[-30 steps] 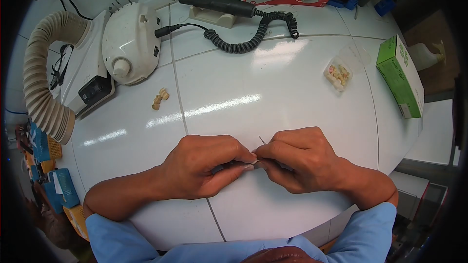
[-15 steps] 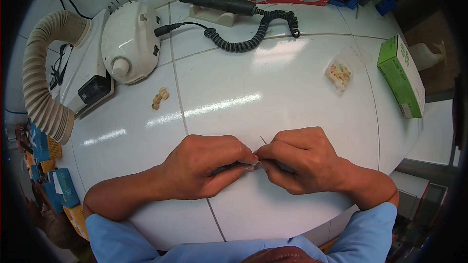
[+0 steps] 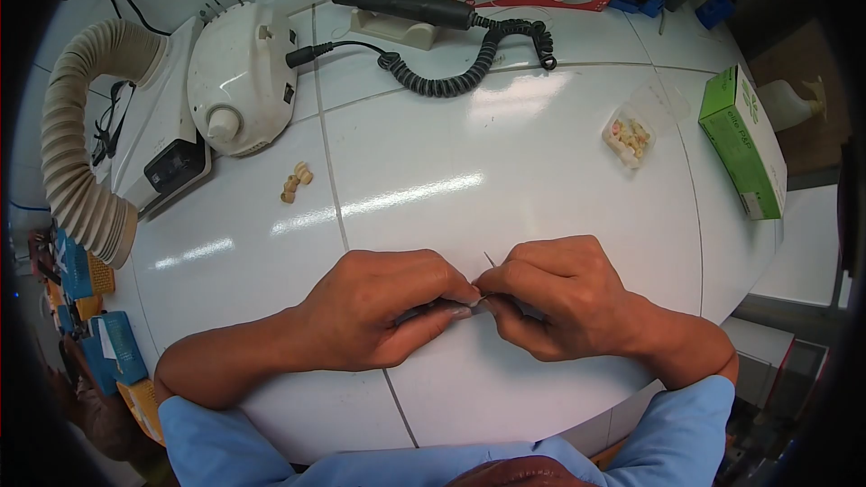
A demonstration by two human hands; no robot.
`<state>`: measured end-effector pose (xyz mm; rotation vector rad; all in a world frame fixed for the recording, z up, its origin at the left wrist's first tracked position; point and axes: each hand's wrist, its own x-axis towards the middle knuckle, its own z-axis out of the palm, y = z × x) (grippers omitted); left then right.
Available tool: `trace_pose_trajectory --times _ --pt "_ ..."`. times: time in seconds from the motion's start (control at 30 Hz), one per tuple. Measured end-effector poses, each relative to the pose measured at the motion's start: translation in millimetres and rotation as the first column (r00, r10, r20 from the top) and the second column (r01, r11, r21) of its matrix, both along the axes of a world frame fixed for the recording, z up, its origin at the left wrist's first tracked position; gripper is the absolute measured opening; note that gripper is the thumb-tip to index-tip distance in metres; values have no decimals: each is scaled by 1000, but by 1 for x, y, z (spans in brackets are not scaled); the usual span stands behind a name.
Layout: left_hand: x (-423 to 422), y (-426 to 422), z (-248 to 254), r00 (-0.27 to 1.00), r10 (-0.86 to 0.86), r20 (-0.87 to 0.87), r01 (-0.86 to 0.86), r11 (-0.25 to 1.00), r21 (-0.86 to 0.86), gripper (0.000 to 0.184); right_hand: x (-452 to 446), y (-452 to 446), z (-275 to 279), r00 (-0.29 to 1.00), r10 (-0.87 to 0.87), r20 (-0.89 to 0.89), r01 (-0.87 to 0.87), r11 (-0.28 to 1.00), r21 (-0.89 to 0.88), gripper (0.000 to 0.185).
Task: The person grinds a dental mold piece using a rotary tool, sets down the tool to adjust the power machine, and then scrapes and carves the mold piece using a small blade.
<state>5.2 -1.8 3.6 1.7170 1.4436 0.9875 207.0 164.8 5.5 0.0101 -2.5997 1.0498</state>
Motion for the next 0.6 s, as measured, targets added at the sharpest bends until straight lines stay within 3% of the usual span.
trace_pose_trajectory --times 0.6 --pt "0 -1 -1 999 -4 35 4 1000 -4 24 0 -1 -1 1000 -8 -11 8 1000 2 17"
